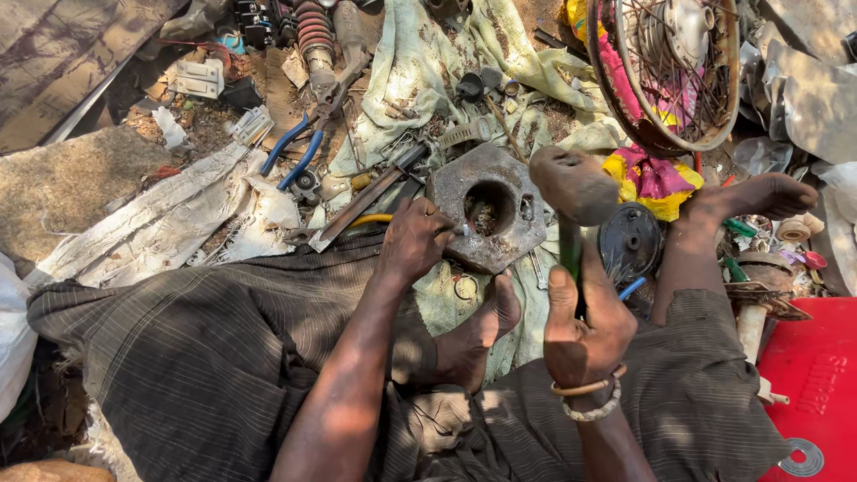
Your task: The person sits on the ground and uses a hammer and pliers to work on a metal part, likely a brake caliper, placed on a makeshift anvil. They repeatedly strike and adjust small metal pieces within the caliper, occasionally picking up and inspecting other components like a coil spring.
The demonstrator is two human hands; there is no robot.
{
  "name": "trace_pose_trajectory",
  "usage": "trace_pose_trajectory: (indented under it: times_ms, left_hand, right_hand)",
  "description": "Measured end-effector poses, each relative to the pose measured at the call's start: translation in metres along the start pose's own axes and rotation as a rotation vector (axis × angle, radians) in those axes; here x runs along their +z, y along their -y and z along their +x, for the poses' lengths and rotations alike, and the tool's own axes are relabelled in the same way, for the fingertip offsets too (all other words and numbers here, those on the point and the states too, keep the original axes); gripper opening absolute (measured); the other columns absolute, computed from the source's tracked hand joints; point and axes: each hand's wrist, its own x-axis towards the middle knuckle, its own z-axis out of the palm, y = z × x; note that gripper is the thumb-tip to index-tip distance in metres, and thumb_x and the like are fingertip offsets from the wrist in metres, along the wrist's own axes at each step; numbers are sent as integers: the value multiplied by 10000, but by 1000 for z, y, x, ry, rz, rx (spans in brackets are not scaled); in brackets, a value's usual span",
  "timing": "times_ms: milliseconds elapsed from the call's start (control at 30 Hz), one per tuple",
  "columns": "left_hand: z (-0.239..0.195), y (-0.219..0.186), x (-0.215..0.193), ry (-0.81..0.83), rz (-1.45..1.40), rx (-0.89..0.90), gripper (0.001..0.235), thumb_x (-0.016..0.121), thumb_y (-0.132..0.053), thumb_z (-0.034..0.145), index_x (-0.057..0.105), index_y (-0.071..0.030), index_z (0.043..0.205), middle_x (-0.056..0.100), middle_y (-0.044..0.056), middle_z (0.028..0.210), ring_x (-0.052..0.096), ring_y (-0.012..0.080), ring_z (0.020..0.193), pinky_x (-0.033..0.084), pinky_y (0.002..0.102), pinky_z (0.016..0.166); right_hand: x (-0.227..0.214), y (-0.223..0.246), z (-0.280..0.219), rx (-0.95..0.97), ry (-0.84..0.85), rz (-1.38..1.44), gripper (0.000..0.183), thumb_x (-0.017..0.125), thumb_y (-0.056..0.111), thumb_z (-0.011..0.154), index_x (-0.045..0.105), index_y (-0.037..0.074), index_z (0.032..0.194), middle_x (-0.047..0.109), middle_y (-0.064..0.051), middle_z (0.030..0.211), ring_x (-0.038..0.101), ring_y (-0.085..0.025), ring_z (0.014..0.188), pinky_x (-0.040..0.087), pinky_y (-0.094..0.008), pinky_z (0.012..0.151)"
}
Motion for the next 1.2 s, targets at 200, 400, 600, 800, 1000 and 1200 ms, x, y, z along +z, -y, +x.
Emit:
trace_pose_trajectory:
  times_ms: [200,400,600,800,1000,1200]
  left_hand:
    - [-3,0,-3,-76,14,132,205,872,-217,775,814,-148,959,635,48,978,572,261,980,489,407,891]
    - [5,-2,-10,-12,36,97,200,873,-220,774,820,-146,951,638,56,948,558,276,926,473,425,854]
    - [7,2,-1,25,8,49,215,872,-231,751,824,-147,944,634,48,908,567,251,909,466,401,839]
    - [8,0,-7,-13,29,146,216,880,-224,724,826,-142,917,645,45,912,581,259,942,452,444,945]
    - [9,1,-3,49,32,13,215,856,-243,758,825,-146,948,631,73,946,561,283,960,449,424,894]
    - [10,-3,-12,5,42,132,189,840,-227,759,827,-144,928,655,65,989,566,301,994,467,432,901]
  right_hand:
    - [43,8,10,131,312,-203,445,621,199,1050,576,84,1478,758,-208,933,725,-235,733,577,-364,641]
    - [12,-1,11,-34,71,-12,422,612,323,1120,634,34,1426,771,-159,1006,736,-157,767,572,-304,606]
    - [32,-8,3,-48,-134,-19,450,586,251,1077,590,-13,1440,725,-78,795,651,-133,610,527,-271,544]
    - [28,-20,2,74,177,-10,377,624,155,1038,630,66,1405,754,-93,881,643,-136,608,499,-277,512]
    - [7,-9,4,-21,-255,189,458,612,229,1094,548,30,1502,651,-47,742,586,-142,569,476,-264,461]
    - [31,-4,12,295,377,-274,445,625,311,1020,612,164,1439,659,-77,634,584,-148,493,484,-333,456]
